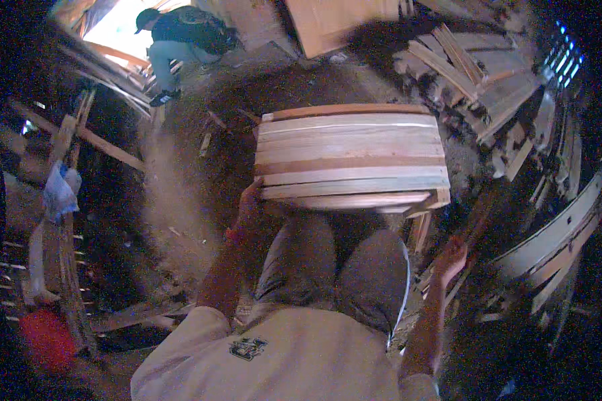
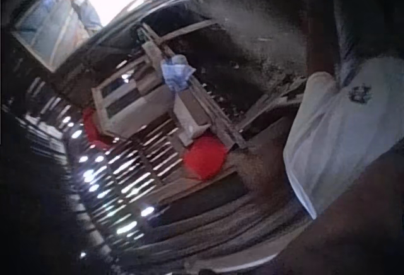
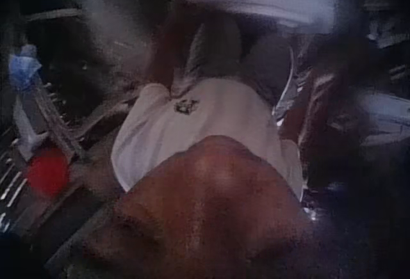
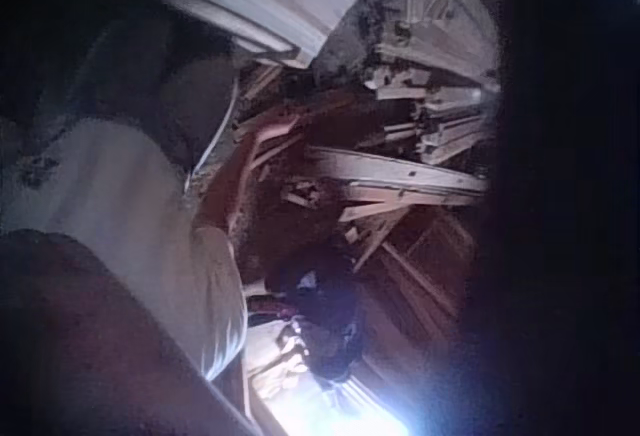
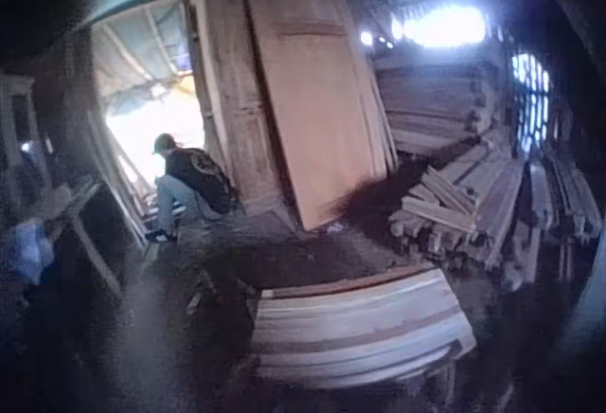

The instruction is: The person assembles a wooden crate by placing slats into a frame and securing them with a hammer and nails. The person repeatedly adjusts the slats and hammers nails to fasten the structure.

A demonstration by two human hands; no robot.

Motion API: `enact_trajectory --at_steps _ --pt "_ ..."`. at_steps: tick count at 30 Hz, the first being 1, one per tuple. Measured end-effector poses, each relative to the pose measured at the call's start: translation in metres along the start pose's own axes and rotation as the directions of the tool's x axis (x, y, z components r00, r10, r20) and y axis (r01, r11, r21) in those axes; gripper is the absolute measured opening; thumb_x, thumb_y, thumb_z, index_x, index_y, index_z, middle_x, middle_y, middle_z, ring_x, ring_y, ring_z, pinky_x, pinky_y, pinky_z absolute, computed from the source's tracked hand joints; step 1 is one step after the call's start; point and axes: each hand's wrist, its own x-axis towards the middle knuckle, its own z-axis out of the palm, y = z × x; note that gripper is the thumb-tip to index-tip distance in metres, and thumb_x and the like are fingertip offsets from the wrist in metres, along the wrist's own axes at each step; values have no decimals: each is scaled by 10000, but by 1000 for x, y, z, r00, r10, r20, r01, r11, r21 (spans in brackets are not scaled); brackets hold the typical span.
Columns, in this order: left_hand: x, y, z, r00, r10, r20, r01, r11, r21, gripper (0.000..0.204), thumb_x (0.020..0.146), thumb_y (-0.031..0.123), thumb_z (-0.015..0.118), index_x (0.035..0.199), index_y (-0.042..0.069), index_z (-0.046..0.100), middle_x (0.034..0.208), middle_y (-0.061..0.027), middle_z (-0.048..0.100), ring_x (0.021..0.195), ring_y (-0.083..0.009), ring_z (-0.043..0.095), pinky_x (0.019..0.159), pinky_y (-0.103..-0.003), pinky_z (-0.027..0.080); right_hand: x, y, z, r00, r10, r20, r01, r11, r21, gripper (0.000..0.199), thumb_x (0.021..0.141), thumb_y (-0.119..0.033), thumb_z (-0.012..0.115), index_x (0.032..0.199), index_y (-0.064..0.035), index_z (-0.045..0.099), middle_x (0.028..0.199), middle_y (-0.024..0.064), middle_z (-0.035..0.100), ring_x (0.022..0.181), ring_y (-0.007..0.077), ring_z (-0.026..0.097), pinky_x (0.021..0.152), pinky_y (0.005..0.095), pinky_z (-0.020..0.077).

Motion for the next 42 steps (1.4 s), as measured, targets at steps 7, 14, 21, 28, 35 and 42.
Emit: enact_trajectory --at_steps 7,14,21,28,35,42 --pt "-24 1 42 916 400 -37 -387 903 187 380 1008 371 651 1057 -1 713 989 -50 719 866 -145 665 782 -321 531 -67 -189 93 907 -242 345 232 970 70 79 995 -83 672 1039 -17 669 876 33 677 802 103 635 727 265 507" --pt "0 -21 17 997 68 -47 -70 997 -38 410 1010 386 664 1067 -18 713 951 -47 729 815 -116 656 755 -306 530 -147 -298 270 537 -398 744 395 898 194 109 979 -93 678 1040 -8 644 913 139 718 858 232 699 802 360 547" --pt "-4 -9 24 997 57 -57 -60 997 -49 380 1027 362 646 1048 -9 726 929 -40 729 811 -103 651 747 -294 520 -150 -307 381 399 -608 687 633 724 274 120 978 -102 623 1055 -11 615 960 212 715 920 411 710 787 477 553" --pt "-11 1 29 998 40 -44 -44 995 -93 376 1037 355 637 1110 -2 726 949 -27 732 826 -99 656 753 -291 525 -149 -313 387 366 -565 739 661 717 222 106 976 -90 605 1046 -13 588 964 234 708 933 454 688 795 525 549" --pt "-13 9 30 996 60 -59 -60 998 9 399 1034 375 644 1112 -9 720 951 -33 733 832 -104 660 761 -293 529 -144 -313 388 344 -524 779 695 700 164 104 987 -107 599 1036 -18 577 949 234 702 930 449 685 794 534 542" --pt "-9 0 32 998 41 -51 -45 995 -93 411 1028 388 652 1085 -13 724 938 -36 729 821 -108 658 752 -303 530 -141 -317 386 364 -452 814 653 747 123 131 1002 -143 581 1057 -24 589 962 240 698 944 455 678 806 531 533"
